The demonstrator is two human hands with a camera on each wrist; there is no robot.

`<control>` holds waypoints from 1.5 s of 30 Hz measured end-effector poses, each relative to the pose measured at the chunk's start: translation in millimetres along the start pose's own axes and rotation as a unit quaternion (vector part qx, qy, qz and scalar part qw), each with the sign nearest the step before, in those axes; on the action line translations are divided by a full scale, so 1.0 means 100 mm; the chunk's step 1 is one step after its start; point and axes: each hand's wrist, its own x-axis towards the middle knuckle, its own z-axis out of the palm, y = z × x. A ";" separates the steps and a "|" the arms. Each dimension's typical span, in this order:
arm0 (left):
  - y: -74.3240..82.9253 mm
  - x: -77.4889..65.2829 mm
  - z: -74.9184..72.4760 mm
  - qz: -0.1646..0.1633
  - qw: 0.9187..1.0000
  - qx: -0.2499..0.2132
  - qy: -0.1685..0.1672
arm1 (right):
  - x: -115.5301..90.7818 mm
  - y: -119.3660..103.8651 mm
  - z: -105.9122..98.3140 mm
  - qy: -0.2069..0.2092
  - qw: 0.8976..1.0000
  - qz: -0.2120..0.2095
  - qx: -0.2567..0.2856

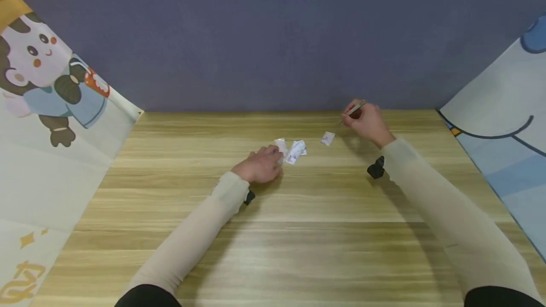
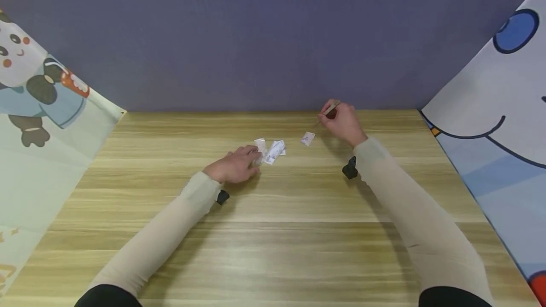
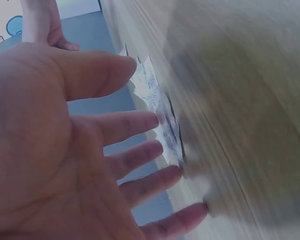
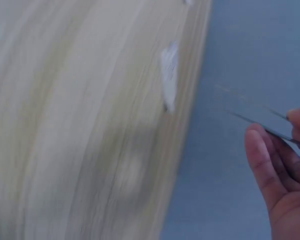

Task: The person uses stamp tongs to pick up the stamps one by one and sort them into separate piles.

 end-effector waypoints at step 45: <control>0.13 0.13 0.07 0.003 0.999 0.029 -0.013 | -0.40 -0.41 0.95 0.051 0.984 0.013 0.172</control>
